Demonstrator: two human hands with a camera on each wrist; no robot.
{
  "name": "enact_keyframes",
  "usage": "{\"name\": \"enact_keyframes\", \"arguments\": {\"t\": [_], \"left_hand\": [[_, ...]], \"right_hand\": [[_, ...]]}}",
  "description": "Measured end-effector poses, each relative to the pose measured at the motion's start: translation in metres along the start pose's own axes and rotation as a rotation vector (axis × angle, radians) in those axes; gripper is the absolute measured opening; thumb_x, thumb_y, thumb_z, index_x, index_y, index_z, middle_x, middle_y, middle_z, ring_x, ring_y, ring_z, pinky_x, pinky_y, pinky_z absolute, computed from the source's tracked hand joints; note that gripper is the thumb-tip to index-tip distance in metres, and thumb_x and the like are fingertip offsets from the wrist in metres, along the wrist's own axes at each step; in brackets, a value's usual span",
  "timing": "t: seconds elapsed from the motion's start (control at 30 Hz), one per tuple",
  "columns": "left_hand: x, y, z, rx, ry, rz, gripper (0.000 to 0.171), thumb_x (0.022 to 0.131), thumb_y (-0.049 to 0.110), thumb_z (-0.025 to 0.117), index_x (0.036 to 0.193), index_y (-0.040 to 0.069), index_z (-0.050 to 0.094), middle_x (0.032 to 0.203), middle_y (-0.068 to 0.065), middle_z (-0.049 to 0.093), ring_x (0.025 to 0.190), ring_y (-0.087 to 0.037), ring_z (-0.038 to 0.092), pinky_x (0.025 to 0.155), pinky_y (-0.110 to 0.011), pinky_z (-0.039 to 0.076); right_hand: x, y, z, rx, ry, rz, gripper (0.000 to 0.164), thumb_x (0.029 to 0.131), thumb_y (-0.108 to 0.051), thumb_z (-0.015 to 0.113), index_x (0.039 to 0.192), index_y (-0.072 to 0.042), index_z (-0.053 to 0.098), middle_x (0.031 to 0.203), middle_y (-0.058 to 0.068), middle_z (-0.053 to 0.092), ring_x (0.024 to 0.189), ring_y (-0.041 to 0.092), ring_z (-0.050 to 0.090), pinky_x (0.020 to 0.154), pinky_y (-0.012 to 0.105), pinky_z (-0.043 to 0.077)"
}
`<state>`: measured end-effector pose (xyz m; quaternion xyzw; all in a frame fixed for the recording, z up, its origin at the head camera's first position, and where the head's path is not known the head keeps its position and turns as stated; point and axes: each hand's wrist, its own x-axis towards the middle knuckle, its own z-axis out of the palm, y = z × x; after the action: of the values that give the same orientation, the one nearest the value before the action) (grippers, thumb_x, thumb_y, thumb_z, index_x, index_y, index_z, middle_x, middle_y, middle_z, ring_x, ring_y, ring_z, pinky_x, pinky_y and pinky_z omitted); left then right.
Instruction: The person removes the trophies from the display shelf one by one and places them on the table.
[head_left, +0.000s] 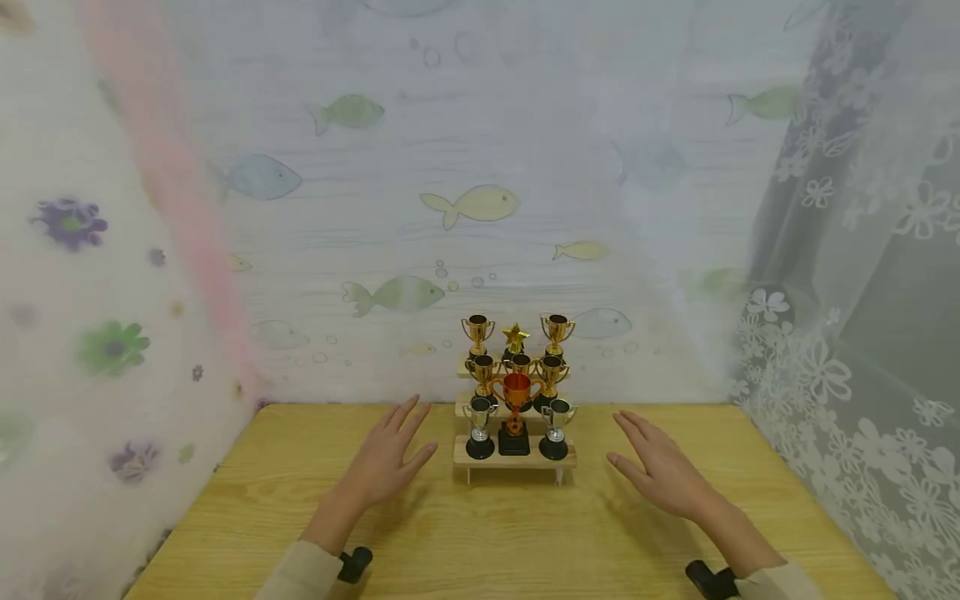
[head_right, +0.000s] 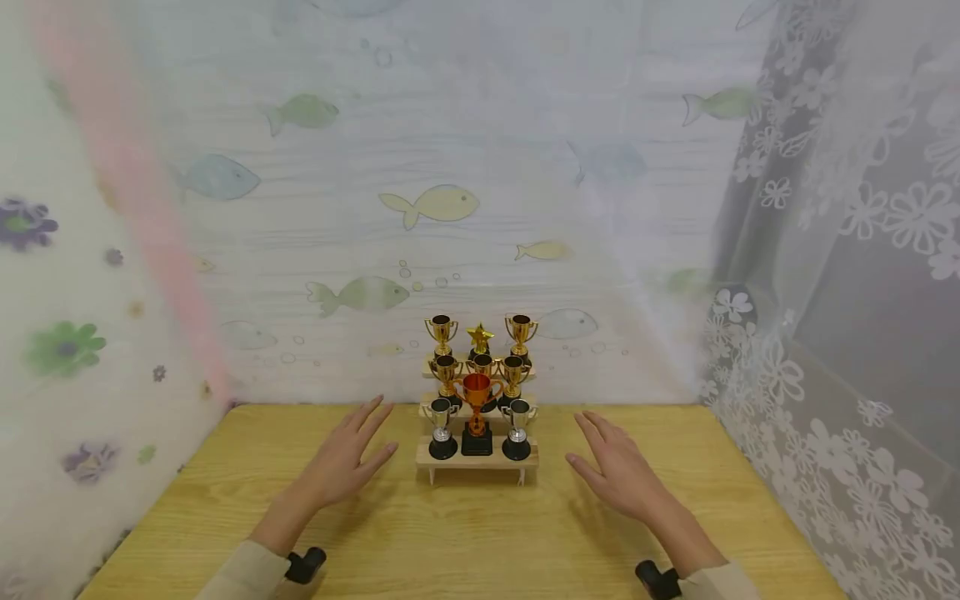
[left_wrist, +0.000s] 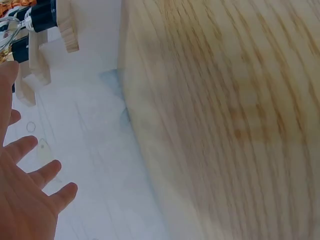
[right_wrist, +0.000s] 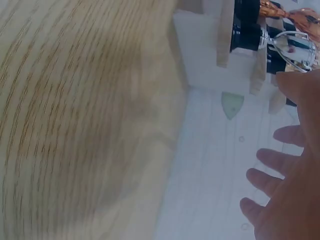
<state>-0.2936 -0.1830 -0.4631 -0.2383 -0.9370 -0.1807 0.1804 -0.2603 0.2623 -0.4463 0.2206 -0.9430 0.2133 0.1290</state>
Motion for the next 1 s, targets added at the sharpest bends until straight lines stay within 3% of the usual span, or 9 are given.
{"name": "enact_keyframes", "arguments": {"t": [0.43, 0.77, 1.0], "left_hand": [[0.008, 0.002, 0.01, -0.124, 0.023, -0.009, 0.064, 0.104, 0.037, 0.06, 0.159, 0.011, 0.039, 0.163, -0.018, 0.034, 0.147, -0.041, 0.036, 0.114, -0.061, 0.036], [0.019, 0.008, 0.021, -0.229, 0.067, -0.006, 0.057, 0.106, 0.036, 0.057, 0.155, 0.01, 0.045, 0.16, -0.018, 0.039, 0.143, -0.041, 0.042, 0.111, -0.061, 0.04], [0.027, 0.018, 0.022, -0.303, 0.102, -0.04, 0.052, 0.105, 0.028, 0.06, 0.152, 0.009, 0.049, 0.158, -0.015, 0.043, 0.142, -0.04, 0.044, 0.111, -0.059, 0.041]], "right_hand": [[0.01, -0.016, 0.007, 0.18, -0.005, 0.044, 0.063, 0.106, -0.033, 0.058, 0.154, 0.003, 0.039, 0.154, 0.028, 0.041, 0.138, 0.051, 0.042, 0.105, 0.069, 0.04], [0.015, -0.028, 0.019, 0.27, 0.026, 0.054, 0.056, 0.102, -0.024, 0.064, 0.148, 0.003, 0.048, 0.142, 0.025, 0.053, 0.129, 0.046, 0.053, 0.101, 0.064, 0.047], [0.02, -0.033, 0.024, 0.298, 0.049, 0.058, 0.051, 0.101, -0.02, 0.067, 0.143, 0.005, 0.053, 0.137, 0.024, 0.058, 0.123, 0.042, 0.057, 0.098, 0.063, 0.049]]}}
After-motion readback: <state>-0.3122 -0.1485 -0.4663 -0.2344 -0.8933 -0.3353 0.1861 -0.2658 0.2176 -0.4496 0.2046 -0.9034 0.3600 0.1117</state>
